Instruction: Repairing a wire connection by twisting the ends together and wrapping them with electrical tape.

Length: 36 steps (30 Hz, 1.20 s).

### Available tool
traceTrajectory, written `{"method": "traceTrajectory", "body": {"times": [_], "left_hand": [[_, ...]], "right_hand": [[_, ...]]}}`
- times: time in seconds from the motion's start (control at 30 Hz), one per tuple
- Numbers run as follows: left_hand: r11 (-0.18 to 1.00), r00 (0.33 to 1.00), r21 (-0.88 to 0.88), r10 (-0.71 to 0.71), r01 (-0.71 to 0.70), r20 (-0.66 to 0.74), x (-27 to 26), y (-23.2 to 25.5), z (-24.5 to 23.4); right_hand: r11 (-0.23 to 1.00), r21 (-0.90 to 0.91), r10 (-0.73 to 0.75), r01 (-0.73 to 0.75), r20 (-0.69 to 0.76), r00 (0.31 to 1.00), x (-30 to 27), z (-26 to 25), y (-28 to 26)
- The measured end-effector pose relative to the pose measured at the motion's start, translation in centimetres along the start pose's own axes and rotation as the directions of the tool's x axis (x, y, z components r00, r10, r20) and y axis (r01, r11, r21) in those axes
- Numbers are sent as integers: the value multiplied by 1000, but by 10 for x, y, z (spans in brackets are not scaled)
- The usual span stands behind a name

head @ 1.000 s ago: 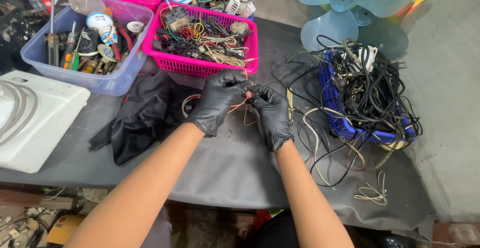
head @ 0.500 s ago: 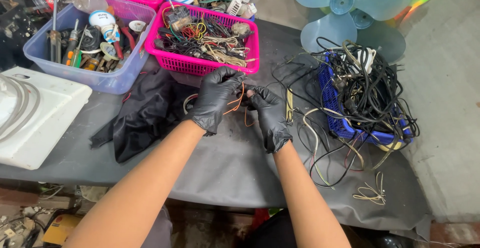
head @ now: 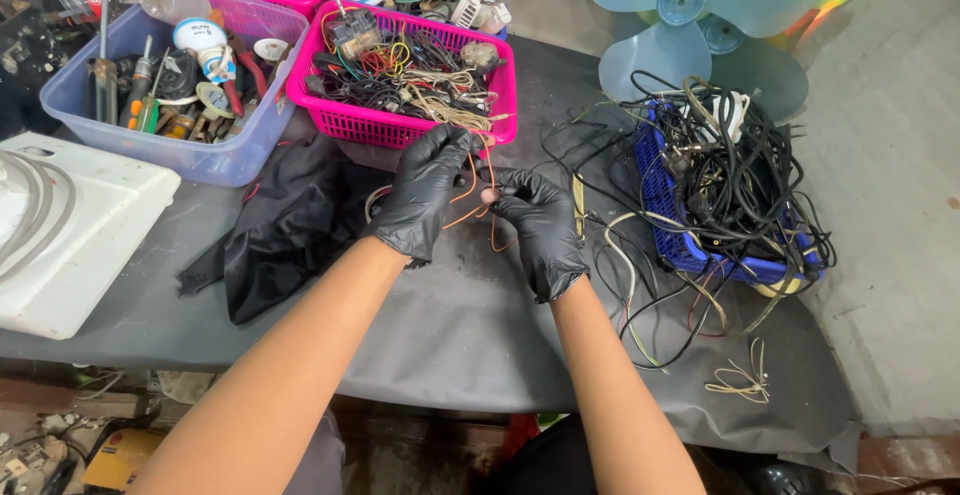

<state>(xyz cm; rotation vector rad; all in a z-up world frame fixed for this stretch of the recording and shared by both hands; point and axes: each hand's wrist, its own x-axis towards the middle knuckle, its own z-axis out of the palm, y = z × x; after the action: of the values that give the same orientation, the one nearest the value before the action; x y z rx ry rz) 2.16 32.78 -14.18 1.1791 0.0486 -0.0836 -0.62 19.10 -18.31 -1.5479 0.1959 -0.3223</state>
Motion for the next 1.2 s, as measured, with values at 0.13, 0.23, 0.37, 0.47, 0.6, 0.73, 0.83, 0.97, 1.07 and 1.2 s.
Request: {"method": "traceTrajectory", "body": {"times": [0.13, 0.23, 0.37, 0.47, 0.6, 0.73, 0.83, 0.97, 1.07, 1.2], "left_hand": [[975, 993, -192, -110, 114, 32, 5, -4, 5], [921, 980, -339, -161, 192, 116, 21, -19, -1], [950, 990, -278, -128, 140, 58, 37, -45, -1], [913, 980, -358, -190, 198, 58, 30, -32, -2], [928, 986, -336, -165, 162, 19, 44, -43, -4], [964, 993, -242, -102, 112, 53, 60, -65, -2], [994, 998, -86, -63, 65, 21, 54, -63, 2], [972, 988, -181, -148, 152, 33, 10, -16, 6], [971, 996, -223, -90, 92, 18, 12, -16, 4], [994, 1000, -106, -17, 16, -11, 72, -74, -4]], "right_hand": [[1000, 25, -3, 3, 12, 1000, -1, 9, 13], [997, 69, 31, -33, 38, 999, -1, 18, 18], [991, 86, 101, -106, 59, 993, 5, 15, 29], [993, 17, 118, -120, 65, 991, 17, 2, 40], [985, -4, 171, -171, 49, 984, -10, 9, -4], [986, 112, 123, -126, 39, 992, -17, 18, -8], [987, 107, 115, -117, 24, 993, -10, 16, 13], [999, 13, 41, -41, 29, 999, -24, 26, -14], [994, -103, -36, 35, -3, 999, -14, 16, -14], [987, -131, -99, 95, -19, 995, -32, 20, -35]]}}
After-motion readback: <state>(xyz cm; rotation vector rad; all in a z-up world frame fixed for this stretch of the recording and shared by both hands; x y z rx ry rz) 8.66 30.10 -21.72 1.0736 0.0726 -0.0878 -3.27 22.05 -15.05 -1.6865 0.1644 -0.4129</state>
